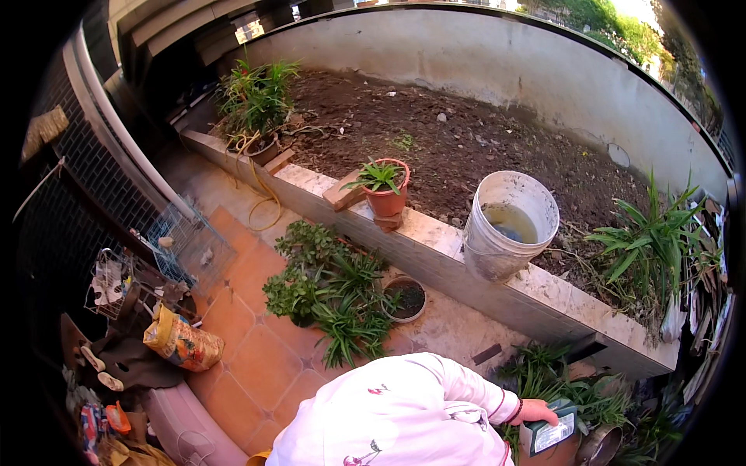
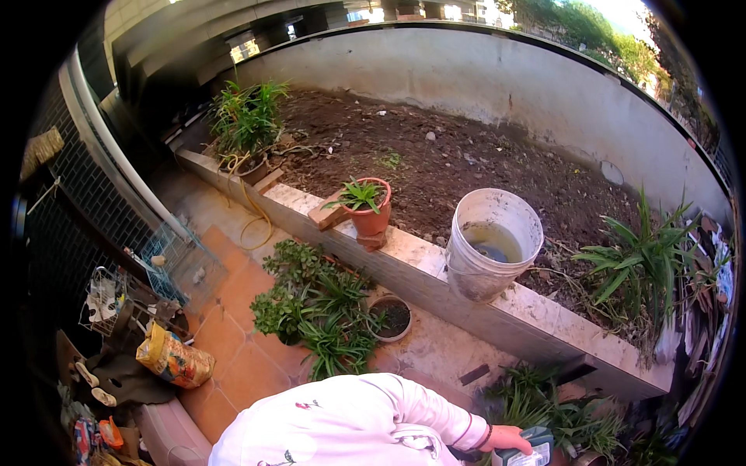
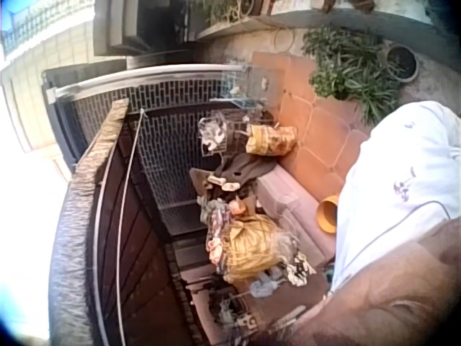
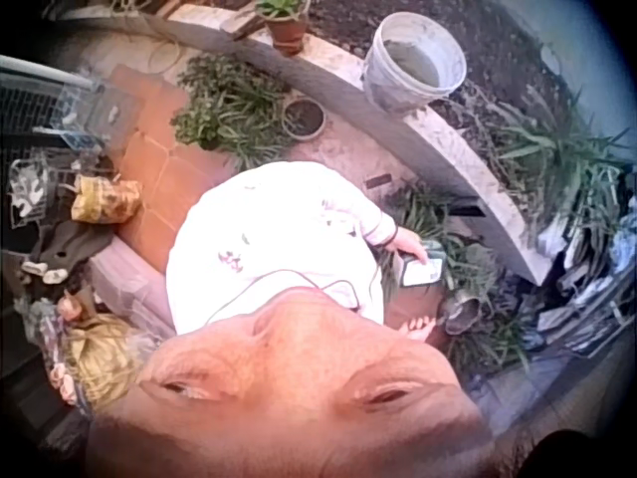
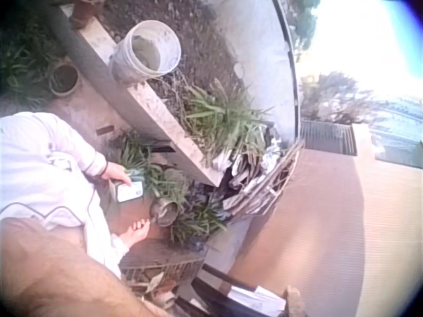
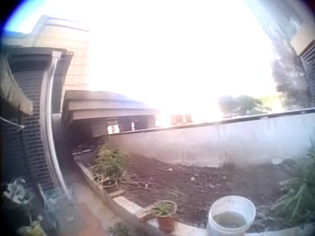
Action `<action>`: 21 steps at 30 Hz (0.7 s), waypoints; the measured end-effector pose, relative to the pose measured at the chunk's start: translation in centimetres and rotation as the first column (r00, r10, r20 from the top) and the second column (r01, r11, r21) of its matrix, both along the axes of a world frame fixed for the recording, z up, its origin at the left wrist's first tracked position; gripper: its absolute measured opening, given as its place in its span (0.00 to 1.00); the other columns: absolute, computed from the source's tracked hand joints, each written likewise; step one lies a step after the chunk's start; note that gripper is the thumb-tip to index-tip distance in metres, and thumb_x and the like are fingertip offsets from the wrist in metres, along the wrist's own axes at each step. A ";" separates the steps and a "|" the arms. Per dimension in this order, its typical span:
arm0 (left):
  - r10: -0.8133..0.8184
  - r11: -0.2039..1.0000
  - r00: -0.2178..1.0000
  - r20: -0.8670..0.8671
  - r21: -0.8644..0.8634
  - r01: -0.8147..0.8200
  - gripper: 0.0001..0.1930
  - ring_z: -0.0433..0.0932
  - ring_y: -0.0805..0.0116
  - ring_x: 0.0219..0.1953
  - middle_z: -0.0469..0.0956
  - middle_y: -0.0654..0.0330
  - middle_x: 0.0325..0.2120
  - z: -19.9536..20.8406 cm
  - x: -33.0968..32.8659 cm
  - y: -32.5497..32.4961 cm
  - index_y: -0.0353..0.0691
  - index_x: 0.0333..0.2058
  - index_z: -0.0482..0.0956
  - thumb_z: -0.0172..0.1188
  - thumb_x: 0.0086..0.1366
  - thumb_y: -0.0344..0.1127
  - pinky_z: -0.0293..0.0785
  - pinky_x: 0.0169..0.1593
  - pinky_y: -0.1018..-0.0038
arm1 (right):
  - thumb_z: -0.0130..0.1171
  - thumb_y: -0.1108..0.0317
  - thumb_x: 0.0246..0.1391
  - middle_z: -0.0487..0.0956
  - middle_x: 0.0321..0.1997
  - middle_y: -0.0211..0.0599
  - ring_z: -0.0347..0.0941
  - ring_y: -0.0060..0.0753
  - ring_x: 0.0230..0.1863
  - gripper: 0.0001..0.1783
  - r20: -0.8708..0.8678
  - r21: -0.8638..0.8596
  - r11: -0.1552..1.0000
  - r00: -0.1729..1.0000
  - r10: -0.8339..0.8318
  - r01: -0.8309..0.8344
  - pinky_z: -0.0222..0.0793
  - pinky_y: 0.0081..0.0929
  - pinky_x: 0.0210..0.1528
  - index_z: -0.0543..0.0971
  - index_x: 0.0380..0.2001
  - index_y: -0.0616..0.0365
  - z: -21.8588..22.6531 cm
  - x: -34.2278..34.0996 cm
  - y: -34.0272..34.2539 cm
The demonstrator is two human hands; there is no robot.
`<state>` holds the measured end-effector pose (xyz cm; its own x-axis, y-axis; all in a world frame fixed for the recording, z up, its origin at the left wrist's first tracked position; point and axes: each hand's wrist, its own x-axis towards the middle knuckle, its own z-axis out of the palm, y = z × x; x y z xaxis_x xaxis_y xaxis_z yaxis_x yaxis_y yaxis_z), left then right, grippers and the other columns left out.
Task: The person scoops water from a white bucket using a metal ladle and pours it onto the soil of a garden bed and several potted plants. They move around the patio area to water different plants, including those in terracotta pots and a larger planter.
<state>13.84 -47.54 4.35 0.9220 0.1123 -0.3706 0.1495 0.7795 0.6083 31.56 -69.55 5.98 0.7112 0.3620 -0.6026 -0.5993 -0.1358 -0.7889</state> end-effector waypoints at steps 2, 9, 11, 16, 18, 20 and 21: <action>-0.006 1.000 1.000 -0.014 -0.008 0.006 0.19 0.77 0.68 0.33 0.79 0.59 0.34 -0.5 0.3 0.6 0.38 0.39 0.77 0.62 0.49 0.41 0.71 0.39 0.72 | 0.48 0.52 0.59 0.56 0.14 0.17 0.48 0.14 0.12 0.14 -0.014 0.006 1.000 1.000 -0.003 0.003 0.42 0.16 0.11 0.64 0.23 0.43 -0.3 0.5 0.3; -0.024 1.000 0.997 -0.070 0.004 0.025 0.19 0.77 0.68 0.32 0.79 0.59 0.33 -0.9 0.6 2.4 0.36 0.38 0.78 0.62 0.49 0.41 0.71 0.39 0.72 | 0.48 0.52 0.59 0.56 0.14 0.16 0.49 0.14 0.12 0.13 -0.070 0.030 0.999 0.997 -0.017 0.019 0.43 0.15 0.10 0.65 0.23 0.43 -1.0 2.0 0.5; -0.023 0.999 0.998 -0.062 -0.027 0.021 0.19 0.77 0.68 0.32 0.79 0.59 0.32 -0.9 0.4 2.8 0.36 0.37 0.78 0.62 0.49 0.41 0.71 0.39 0.72 | 0.48 0.52 0.59 0.56 0.13 0.16 0.49 0.14 0.12 0.13 -0.080 0.039 0.999 0.997 -0.014 0.017 0.43 0.15 0.10 0.65 0.23 0.42 -1.3 2.4 0.4; -0.038 0.998 0.998 -0.057 -0.056 0.035 0.18 0.77 0.70 0.32 0.79 0.61 0.32 -1.6 0.5 3.7 0.37 0.39 0.77 0.61 0.52 0.42 0.71 0.39 0.74 | 0.47 0.52 0.59 0.56 0.13 0.16 0.49 0.14 0.12 0.13 -0.104 0.068 0.998 0.995 -0.002 0.009 0.43 0.15 0.09 0.65 0.23 0.42 -2.1 3.7 0.2; -0.013 0.998 0.999 -0.050 -0.064 0.010 0.18 0.78 0.68 0.31 0.80 0.59 0.32 -1.5 0.4 3.7 0.36 0.37 0.78 0.61 0.50 0.42 0.71 0.38 0.73 | 0.47 0.52 0.59 0.56 0.13 0.16 0.50 0.13 0.12 0.13 -0.112 0.080 0.997 0.994 -0.001 0.010 0.43 0.15 0.09 0.65 0.23 0.42 -2.5 4.1 0.0; -0.005 0.998 0.998 -0.056 -0.063 0.002 0.18 0.78 0.68 0.31 0.80 0.59 0.32 -1.7 0.3 3.8 0.36 0.37 0.78 0.61 0.50 0.42 0.72 0.38 0.73 | 0.47 0.52 0.59 0.56 0.13 0.16 0.50 0.13 0.12 0.13 -0.123 0.103 0.995 0.992 0.004 0.009 0.44 0.15 0.09 0.65 0.23 0.42 -3.2 4.8 -0.5; -0.003 0.998 0.998 -0.060 -0.061 0.000 0.18 0.78 0.68 0.31 0.80 0.59 0.32 -1.8 0.3 3.9 0.36 0.37 0.78 0.61 0.50 0.42 0.72 0.37 0.73 | 0.47 0.52 0.59 0.56 0.13 0.16 0.50 0.13 0.12 0.13 -0.130 0.122 0.992 0.992 -0.001 0.017 0.44 0.14 0.09 0.65 0.23 0.42 -3.7 5.3 -0.9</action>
